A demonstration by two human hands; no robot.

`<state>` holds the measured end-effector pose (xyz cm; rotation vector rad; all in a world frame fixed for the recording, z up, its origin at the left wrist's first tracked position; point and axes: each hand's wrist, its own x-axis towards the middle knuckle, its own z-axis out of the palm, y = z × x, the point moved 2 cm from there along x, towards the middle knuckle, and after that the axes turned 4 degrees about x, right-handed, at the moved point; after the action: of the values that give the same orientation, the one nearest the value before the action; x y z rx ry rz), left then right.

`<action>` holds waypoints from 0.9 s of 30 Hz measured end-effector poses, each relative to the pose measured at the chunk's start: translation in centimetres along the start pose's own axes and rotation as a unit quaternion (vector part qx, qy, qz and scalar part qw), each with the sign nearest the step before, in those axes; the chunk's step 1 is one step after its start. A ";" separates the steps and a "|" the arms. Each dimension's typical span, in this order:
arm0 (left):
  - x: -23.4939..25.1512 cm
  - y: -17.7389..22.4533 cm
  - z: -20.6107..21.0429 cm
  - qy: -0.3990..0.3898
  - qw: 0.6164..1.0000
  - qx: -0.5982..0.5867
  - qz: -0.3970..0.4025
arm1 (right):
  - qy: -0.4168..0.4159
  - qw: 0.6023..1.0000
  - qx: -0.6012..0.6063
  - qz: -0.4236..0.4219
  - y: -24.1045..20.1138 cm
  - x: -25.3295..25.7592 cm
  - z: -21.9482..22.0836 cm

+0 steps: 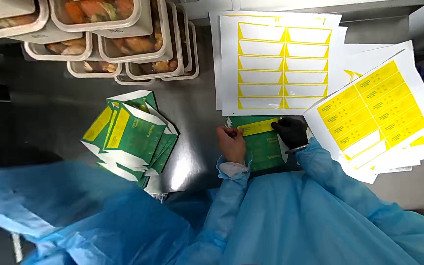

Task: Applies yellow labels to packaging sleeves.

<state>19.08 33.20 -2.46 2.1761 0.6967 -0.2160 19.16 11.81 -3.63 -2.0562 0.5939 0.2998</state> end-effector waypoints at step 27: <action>-7.2 -5.4 -0.3 -0.157 0.813 0.359 0.431 | 0.053 0.865 -0.289 -0.408 6.2 -6.4 -6.9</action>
<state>10.15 33.24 -3.14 2.8186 -0.7159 -0.3776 10.28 5.09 -1.73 -2.7013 -0.3989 -0.1693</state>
